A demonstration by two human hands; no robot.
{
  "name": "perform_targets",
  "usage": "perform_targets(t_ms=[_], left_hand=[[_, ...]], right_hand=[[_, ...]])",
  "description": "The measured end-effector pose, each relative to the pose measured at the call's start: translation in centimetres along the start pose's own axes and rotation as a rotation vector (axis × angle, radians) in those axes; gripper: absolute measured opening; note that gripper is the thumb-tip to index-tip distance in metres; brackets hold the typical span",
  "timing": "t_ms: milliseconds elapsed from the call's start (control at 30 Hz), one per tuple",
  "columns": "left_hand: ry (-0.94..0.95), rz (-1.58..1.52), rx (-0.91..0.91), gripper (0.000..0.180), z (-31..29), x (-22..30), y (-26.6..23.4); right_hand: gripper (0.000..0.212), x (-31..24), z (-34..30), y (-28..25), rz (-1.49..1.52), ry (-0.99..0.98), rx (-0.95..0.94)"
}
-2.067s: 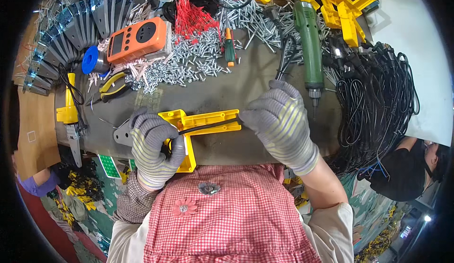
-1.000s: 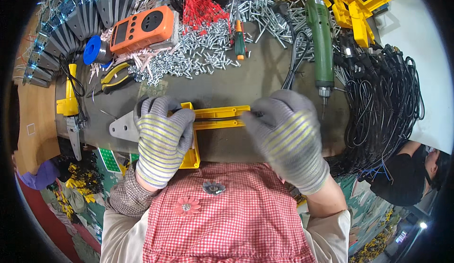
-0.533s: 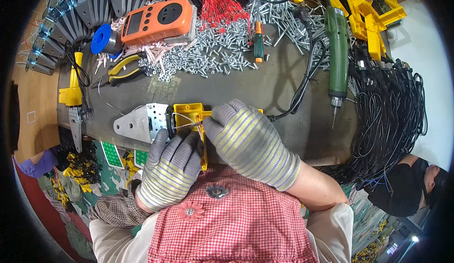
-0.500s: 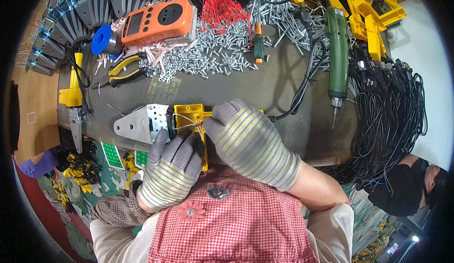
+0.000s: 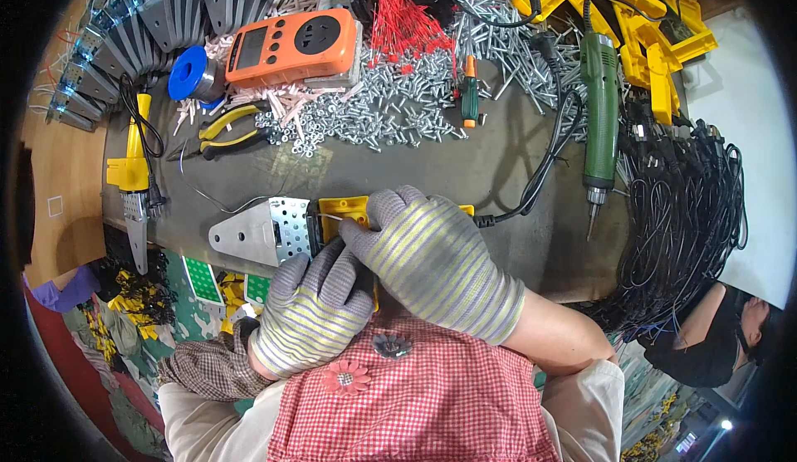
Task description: The person assembles wires and yellow plastic housing components using a screwdriver and a soldering iron.
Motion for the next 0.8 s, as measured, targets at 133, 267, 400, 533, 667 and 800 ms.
perform_targets(t_ms=[133, 267, 400, 533, 667, 800], left_hand=[[0.02, -0.017, -0.05, 0.033, 0.5, -0.5, 0.3], [0.051, 0.027, 0.044, 0.032, 0.8, -0.5, -0.2], [0.156, -0.195, -0.067, 0.027, 1.4, -1.0, 0.3], [0.111, -0.023, 0.041, 0.031, 2.1, -1.4, -1.8], [0.246, -0.213, 0.062, 0.035, 2.3, -1.9, -0.3], [0.29, -0.201, 0.119, 0.037, 3.0, -2.1, 0.0]], right_hand=[[0.026, 0.8, 0.4, -0.7, 0.093, -0.009, 0.057], [0.024, 1.7, -1.0, -2.6, 0.243, 0.161, 0.145], [0.017, 1.0, -0.8, -1.9, 0.069, 0.021, 0.102], [0.018, 0.5, 0.0, -1.7, 0.046, 0.006, 0.081], [0.021, 0.4, -0.4, -1.5, -0.01, 0.107, 0.011], [0.032, 1.4, -2.8, -5.6, 0.102, 0.017, 0.024]])
Point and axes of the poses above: each hand's wrist, its own z-axis towards the middle knuckle, its own y-axis out of the palm, x = y × z, the point moved 7 cm from there along z, towards the middle knuckle, and after that the axes turned 14 degrees about z, right-handed, at the moved point
